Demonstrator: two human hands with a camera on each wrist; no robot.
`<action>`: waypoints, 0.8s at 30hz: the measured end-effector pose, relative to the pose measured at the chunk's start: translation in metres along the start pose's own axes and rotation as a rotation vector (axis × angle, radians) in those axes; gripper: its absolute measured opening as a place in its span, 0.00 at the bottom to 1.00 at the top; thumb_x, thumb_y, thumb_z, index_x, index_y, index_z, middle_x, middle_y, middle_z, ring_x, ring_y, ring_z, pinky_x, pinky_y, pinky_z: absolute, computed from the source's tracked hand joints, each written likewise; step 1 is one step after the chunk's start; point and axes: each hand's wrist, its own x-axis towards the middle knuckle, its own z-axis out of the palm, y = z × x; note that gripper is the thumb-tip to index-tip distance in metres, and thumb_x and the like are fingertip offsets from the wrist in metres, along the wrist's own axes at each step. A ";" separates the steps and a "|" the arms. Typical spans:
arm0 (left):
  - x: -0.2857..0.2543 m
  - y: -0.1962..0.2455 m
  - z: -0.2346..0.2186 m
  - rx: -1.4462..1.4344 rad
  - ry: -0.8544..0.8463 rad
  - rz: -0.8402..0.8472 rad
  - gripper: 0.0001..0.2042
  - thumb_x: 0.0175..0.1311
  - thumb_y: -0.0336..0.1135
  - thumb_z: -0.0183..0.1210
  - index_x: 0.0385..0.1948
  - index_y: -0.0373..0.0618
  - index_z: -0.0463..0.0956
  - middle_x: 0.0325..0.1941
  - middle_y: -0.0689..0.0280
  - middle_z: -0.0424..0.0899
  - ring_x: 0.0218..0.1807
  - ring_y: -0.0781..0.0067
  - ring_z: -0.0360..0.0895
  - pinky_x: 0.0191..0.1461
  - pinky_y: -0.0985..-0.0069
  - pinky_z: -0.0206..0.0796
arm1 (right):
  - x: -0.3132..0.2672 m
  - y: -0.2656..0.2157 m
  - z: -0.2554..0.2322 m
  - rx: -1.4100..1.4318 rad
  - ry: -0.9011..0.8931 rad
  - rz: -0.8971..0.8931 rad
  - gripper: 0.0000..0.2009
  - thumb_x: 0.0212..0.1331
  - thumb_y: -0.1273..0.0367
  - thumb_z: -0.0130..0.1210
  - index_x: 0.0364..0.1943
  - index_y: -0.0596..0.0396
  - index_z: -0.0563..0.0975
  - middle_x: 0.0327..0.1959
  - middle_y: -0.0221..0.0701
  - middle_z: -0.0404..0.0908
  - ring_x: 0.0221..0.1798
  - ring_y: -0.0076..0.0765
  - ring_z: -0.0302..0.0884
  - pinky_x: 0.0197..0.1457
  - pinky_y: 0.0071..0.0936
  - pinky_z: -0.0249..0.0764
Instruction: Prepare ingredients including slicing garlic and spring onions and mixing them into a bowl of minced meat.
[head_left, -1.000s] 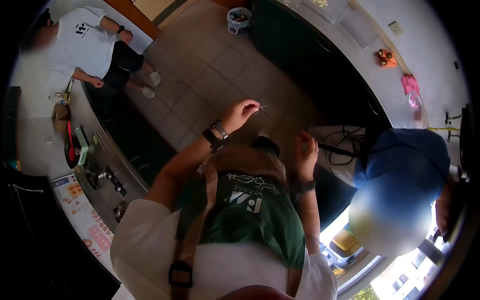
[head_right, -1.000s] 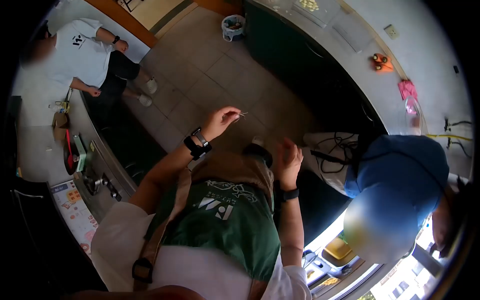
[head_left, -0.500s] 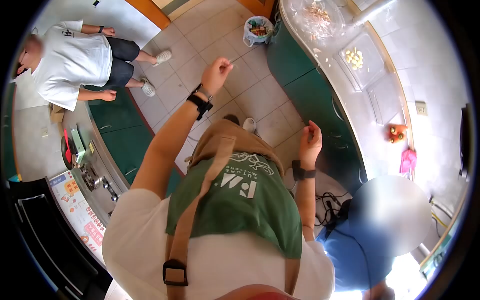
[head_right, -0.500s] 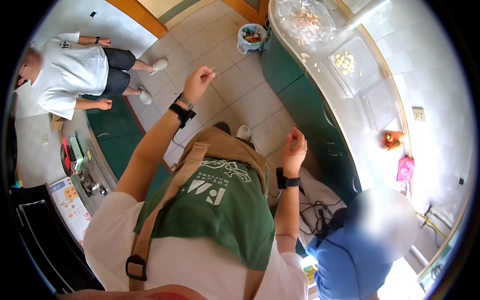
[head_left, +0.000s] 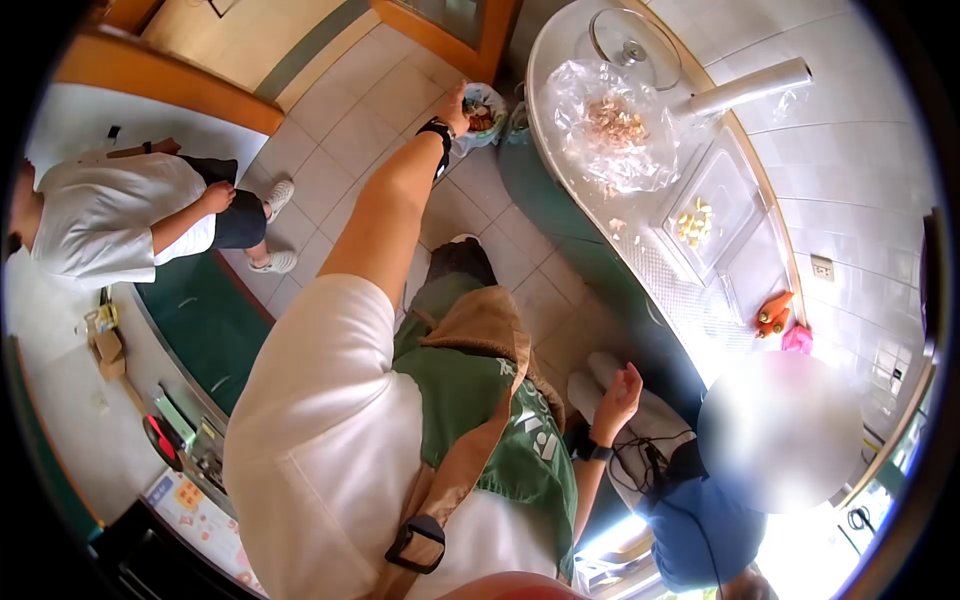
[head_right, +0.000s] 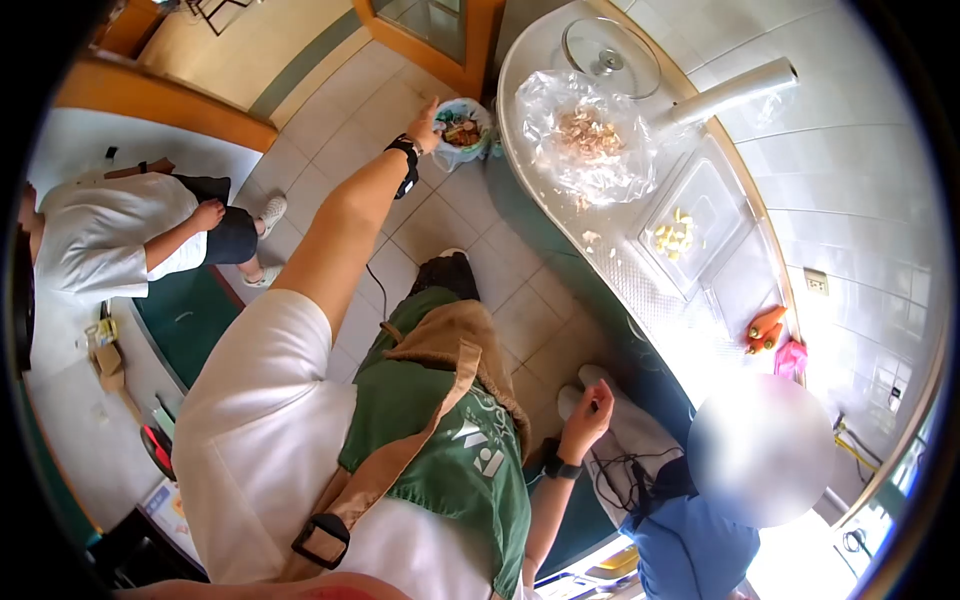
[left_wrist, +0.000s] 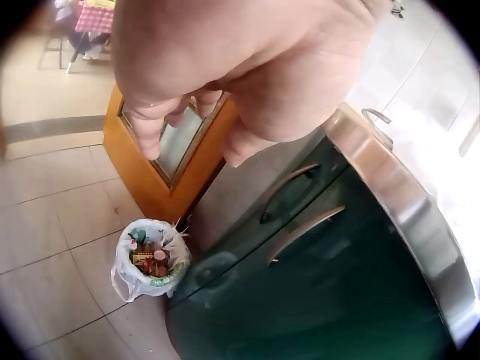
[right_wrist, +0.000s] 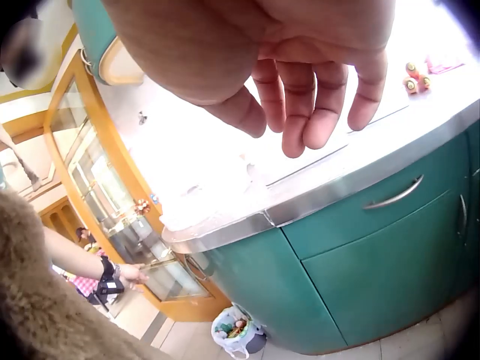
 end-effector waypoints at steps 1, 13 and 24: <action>0.000 -0.001 -0.017 -0.023 -0.160 -0.095 0.40 0.59 0.28 0.56 0.73 0.52 0.41 0.70 0.50 0.59 0.65 0.51 0.66 0.65 0.63 0.62 | -0.006 -0.002 0.002 0.023 0.021 0.009 0.12 0.62 0.71 0.55 0.49 0.58 0.77 0.37 0.35 0.81 0.39 0.34 0.77 0.46 0.31 0.72; -0.101 -0.046 -0.018 0.116 -0.354 -0.102 0.24 0.58 0.37 0.58 0.60 0.56 0.67 0.38 0.60 0.83 0.42 0.58 0.80 0.45 0.58 0.69 | -0.040 -0.035 0.033 -0.114 0.096 0.029 0.09 0.63 0.67 0.53 0.39 0.57 0.79 0.37 0.38 0.80 0.38 0.42 0.77 0.44 0.34 0.72; -0.228 0.039 0.012 0.214 -0.461 0.269 0.24 0.49 0.41 0.68 0.52 0.60 0.75 0.73 0.68 0.56 0.71 0.57 0.54 0.66 0.48 0.54 | -0.244 0.019 -0.002 -0.095 0.434 0.351 0.07 0.61 0.70 0.56 0.40 0.58 0.78 0.40 0.37 0.79 0.42 0.41 0.76 0.48 0.35 0.72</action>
